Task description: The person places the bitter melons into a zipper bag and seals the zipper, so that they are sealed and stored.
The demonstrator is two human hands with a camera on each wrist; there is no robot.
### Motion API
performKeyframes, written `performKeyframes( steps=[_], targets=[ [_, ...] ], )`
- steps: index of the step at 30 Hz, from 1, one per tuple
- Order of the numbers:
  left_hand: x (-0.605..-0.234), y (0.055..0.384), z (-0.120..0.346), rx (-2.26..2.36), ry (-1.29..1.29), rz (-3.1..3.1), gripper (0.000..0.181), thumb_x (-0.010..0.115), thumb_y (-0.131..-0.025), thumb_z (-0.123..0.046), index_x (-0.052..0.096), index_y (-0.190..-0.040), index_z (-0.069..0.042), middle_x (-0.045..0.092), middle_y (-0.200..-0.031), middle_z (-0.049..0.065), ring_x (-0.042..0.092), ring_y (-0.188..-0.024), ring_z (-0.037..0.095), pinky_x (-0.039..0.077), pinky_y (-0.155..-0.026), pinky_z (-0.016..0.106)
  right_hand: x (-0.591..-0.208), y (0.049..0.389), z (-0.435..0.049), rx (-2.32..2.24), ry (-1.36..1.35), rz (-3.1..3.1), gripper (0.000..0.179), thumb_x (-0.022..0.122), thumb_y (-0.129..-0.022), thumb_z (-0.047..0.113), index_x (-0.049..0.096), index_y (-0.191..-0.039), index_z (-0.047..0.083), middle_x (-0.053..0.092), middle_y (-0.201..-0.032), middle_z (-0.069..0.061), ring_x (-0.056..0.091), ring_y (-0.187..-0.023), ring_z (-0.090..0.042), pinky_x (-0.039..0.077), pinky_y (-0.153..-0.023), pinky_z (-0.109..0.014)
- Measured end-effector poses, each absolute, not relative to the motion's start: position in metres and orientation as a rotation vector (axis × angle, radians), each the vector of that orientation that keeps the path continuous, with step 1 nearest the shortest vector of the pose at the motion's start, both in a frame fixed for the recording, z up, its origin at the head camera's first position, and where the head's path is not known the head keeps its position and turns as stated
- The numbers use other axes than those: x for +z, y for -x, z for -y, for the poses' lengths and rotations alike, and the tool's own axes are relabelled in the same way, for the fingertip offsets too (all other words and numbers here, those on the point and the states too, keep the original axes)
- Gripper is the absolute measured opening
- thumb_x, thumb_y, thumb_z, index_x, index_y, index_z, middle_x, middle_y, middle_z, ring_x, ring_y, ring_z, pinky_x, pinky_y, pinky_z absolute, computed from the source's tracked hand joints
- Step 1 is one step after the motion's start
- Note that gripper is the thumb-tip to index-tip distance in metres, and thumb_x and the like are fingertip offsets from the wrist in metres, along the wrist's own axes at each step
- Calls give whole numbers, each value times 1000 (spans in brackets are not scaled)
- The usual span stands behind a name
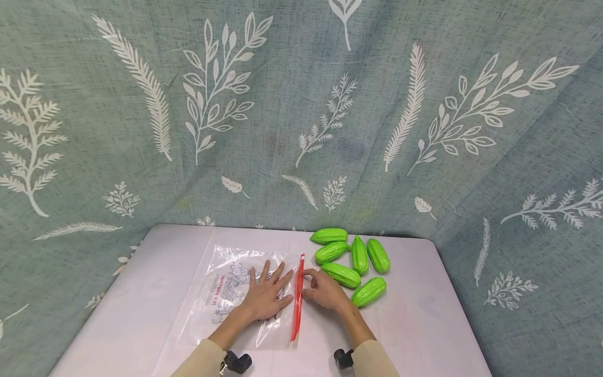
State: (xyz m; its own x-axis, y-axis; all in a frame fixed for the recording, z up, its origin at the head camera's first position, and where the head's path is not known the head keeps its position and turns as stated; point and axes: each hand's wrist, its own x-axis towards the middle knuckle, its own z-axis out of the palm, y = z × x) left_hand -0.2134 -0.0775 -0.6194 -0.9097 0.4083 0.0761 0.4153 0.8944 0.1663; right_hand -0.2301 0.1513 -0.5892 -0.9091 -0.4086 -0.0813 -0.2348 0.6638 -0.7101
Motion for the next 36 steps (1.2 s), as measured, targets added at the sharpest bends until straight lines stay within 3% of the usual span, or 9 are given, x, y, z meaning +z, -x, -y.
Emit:
performKeyframes(
  steps=[9,25,36],
  targets=[
    [-622,215,79,-283,636,3013,69,42,-97,-65,36,-157,-31,25,-165,4,12,-151,46,8,-111,76,-591,228,-148,-981,480,-2706,47,72,-90,32,63,-135,20,55,-95,-3,51,-79,-17,44,-66,-34],
    [-622,214,82,-366,627,2949,62,50,-97,-56,44,-153,-30,34,-162,6,18,-150,45,11,-111,77,-593,226,-140,-842,440,-2802,52,78,-83,39,64,-132,26,51,-87,0,47,-69,-13,39,-56,-30],
    [-627,216,89,-556,888,2824,67,55,-99,-32,29,-160,-18,28,-164,10,23,-150,39,15,-114,71,-592,225,-138,-814,449,-2811,52,79,-83,39,63,-131,26,50,-86,1,47,-67,-13,39,-55,-30]
  ],
)
